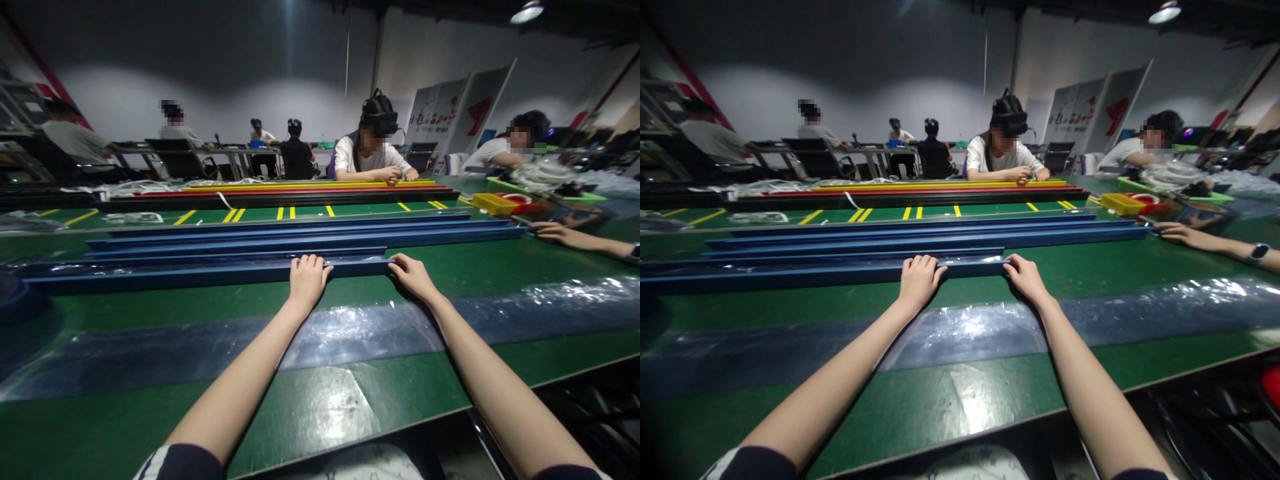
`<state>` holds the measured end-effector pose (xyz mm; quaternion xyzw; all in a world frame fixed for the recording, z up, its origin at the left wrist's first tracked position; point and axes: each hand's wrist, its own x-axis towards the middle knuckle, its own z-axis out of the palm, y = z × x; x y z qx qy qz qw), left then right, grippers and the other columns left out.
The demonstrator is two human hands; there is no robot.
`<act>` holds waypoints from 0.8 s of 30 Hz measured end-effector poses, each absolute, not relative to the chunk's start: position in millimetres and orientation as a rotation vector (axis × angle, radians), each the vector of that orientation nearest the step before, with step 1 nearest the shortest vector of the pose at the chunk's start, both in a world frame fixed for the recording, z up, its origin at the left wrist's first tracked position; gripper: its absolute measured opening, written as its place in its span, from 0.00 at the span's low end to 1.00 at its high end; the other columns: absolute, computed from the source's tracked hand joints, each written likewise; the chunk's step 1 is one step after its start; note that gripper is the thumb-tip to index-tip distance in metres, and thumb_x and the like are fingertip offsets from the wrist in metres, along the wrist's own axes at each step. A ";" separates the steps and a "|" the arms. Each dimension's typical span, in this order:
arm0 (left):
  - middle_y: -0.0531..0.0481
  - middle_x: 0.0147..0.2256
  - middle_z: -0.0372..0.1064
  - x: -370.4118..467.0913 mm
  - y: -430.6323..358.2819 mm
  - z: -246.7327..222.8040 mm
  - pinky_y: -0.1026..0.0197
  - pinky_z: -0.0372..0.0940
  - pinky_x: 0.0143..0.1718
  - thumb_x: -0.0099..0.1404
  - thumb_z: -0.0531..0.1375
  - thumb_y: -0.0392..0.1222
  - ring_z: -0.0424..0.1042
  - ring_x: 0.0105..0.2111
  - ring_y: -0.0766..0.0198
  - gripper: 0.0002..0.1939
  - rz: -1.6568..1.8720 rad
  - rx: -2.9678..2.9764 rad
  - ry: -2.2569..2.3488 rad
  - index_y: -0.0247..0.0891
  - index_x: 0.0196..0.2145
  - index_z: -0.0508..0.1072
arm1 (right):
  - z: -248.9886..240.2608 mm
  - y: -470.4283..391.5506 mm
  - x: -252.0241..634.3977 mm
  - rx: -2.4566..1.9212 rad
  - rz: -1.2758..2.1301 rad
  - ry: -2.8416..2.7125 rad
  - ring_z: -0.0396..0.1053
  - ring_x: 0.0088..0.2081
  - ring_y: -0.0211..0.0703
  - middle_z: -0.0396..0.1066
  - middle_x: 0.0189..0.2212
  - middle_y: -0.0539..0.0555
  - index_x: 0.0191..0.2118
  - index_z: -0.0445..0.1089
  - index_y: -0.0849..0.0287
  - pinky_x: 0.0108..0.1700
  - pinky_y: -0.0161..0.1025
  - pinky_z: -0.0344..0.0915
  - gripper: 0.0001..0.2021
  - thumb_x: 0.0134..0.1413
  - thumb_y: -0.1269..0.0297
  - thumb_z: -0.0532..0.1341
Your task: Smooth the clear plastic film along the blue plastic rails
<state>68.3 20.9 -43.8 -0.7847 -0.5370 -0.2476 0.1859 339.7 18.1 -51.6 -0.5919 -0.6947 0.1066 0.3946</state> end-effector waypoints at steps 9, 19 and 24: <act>0.42 0.37 0.70 67.5 22.1 -44.7 0.53 0.53 0.41 0.67 0.48 0.51 0.65 0.40 0.53 0.17 -0.664 -2.191 -1.541 0.37 0.35 0.70 | -52.2 18.5 340.4 -1.512 0.264 -1.767 0.69 0.34 0.42 0.74 0.32 0.53 0.36 0.70 0.58 0.38 0.37 0.62 0.11 0.51 0.60 0.54; 0.43 0.35 0.70 66.3 22.7 -44.0 0.54 0.51 0.37 0.67 0.47 0.53 0.65 0.37 0.53 0.19 -0.620 -2.178 -1.520 0.37 0.36 0.69 | -51.9 18.7 340.6 -1.506 0.256 -1.776 0.69 0.33 0.42 0.74 0.32 0.53 0.36 0.70 0.58 0.38 0.37 0.61 0.11 0.51 0.60 0.54; 0.43 0.35 0.70 66.7 24.1 -45.2 0.54 0.51 0.37 0.67 0.47 0.52 0.65 0.37 0.53 0.18 -0.646 -2.182 -1.519 0.37 0.37 0.70 | -52.0 18.6 340.6 -1.505 0.250 -1.775 0.69 0.33 0.42 0.74 0.32 0.53 0.36 0.70 0.58 0.38 0.37 0.61 0.11 0.51 0.60 0.55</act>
